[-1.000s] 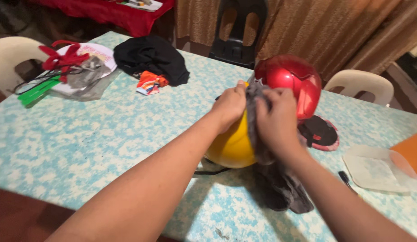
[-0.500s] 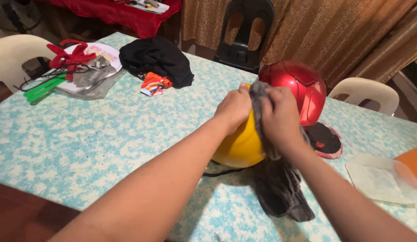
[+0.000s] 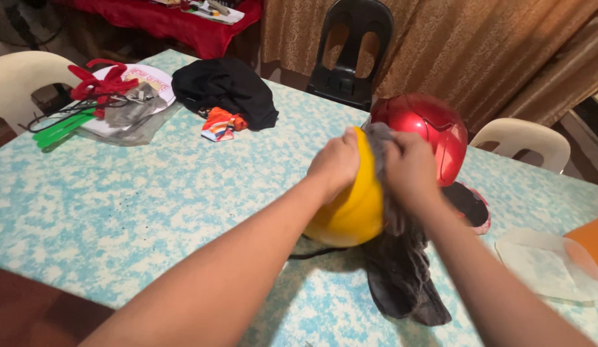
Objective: The person cleans three bicycle helmets on a table using a cloth and a small brush. They wipe the exterior surfaces of a pink helmet, then a yellow helmet, and finally a red helmet, occasionally using the brush to scrub specific areas.
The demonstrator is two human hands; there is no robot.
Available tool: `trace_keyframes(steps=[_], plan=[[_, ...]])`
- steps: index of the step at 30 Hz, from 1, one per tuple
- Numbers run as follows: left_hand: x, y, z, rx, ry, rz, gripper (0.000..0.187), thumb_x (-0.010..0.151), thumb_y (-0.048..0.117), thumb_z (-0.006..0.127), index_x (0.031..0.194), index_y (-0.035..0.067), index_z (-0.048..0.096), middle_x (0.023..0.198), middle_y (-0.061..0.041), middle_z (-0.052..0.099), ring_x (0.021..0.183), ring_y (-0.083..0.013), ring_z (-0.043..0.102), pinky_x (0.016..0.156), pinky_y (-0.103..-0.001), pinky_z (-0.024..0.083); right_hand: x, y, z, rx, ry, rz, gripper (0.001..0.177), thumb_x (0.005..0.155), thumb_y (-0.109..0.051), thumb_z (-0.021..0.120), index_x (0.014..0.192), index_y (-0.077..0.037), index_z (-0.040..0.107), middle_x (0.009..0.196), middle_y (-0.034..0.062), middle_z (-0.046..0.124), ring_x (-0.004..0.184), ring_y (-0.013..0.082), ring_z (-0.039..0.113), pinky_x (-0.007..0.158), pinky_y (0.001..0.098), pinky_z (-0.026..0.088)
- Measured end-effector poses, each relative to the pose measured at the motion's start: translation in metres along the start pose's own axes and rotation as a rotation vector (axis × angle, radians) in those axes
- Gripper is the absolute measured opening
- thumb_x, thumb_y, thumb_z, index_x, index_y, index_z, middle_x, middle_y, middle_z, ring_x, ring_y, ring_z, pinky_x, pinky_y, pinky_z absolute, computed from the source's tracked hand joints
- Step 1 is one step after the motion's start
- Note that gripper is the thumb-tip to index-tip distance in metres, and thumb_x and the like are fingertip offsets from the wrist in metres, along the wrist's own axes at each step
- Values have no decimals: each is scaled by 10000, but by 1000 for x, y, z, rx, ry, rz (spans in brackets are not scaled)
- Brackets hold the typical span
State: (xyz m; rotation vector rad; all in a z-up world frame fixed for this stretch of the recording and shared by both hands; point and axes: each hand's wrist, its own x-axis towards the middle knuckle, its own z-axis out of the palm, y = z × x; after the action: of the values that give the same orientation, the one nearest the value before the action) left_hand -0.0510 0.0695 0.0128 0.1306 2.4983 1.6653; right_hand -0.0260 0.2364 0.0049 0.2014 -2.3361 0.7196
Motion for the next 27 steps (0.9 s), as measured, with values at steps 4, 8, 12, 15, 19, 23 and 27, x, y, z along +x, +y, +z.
trace_keyframes(steps=[4, 8, 12, 15, 19, 23, 27], plan=[[-25, 5, 9, 19, -18, -62, 670, 1004, 518, 216, 1288, 100, 655, 1334, -222, 633, 1280, -445, 547, 1095, -518, 396, 25, 13, -2, 89, -166, 514, 256, 955, -188, 619, 1125, -32, 731, 985, 226, 748, 939, 354, 743, 830, 409, 547], [-14, 11, -2, 29, 31, -98, 702, 1021, 513, 219, 1244, 39, 686, 1319, -254, 640, 1272, -457, 565, 1103, -517, 403, -6, -13, 8, -51, 33, 47, 224, 971, -205, 684, 1035, 0, 750, 1014, 247, 719, 953, 404, 704, 864, 440, 531], [-1, 0, -9, -119, -1, -75, 726, 1031, 513, 231, 1218, -22, 685, 1286, -296, 660, 1257, -458, 594, 1083, -496, 444, -23, -46, 7, -77, 140, -235, 235, 934, -194, 695, 1002, 23, 754, 1079, 233, 714, 970, 444, 650, 862, 475, 506], [0, -11, -5, -131, 35, -27, 714, 1031, 506, 247, 1228, -33, 672, 1296, -317, 634, 1264, -479, 564, 1089, -488, 431, 5, -58, 13, 13, 60, -85, 239, 981, -216, 683, 1024, 11, 742, 1055, 225, 710, 978, 424, 682, 859, 473, 533], [10, -7, -1, -40, 96, -74, 715, 1043, 495, 252, 1235, -61, 658, 1329, -334, 596, 1293, -487, 537, 1116, -506, 389, 34, -54, 14, -11, -92, 198, 233, 966, -257, 680, 1041, -49, 757, 1002, 222, 711, 932, 406, 691, 838, 481, 525], [35, 3, -20, -179, 41, -122, 612, 1034, 433, 359, 1189, -68, 673, 1212, -312, 659, 1193, -441, 624, 1046, -488, 474, 28, -63, 5, -89, 56, -91, 226, 951, -216, 707, 1026, -10, 763, 1049, 233, 706, 989, 436, 653, 872, 492, 505], [55, 9, -29, -502, -152, -350, 401, 993, 277, 441, 1142, -30, 653, 1046, -251, 708, 973, -400, 716, 885, -536, 558, 13, -81, -4, 1, -132, -32, 279, 972, -275, 698, 1092, -27, 740, 1075, 213, 702, 1032, 391, 660, 889, 454, 513]])
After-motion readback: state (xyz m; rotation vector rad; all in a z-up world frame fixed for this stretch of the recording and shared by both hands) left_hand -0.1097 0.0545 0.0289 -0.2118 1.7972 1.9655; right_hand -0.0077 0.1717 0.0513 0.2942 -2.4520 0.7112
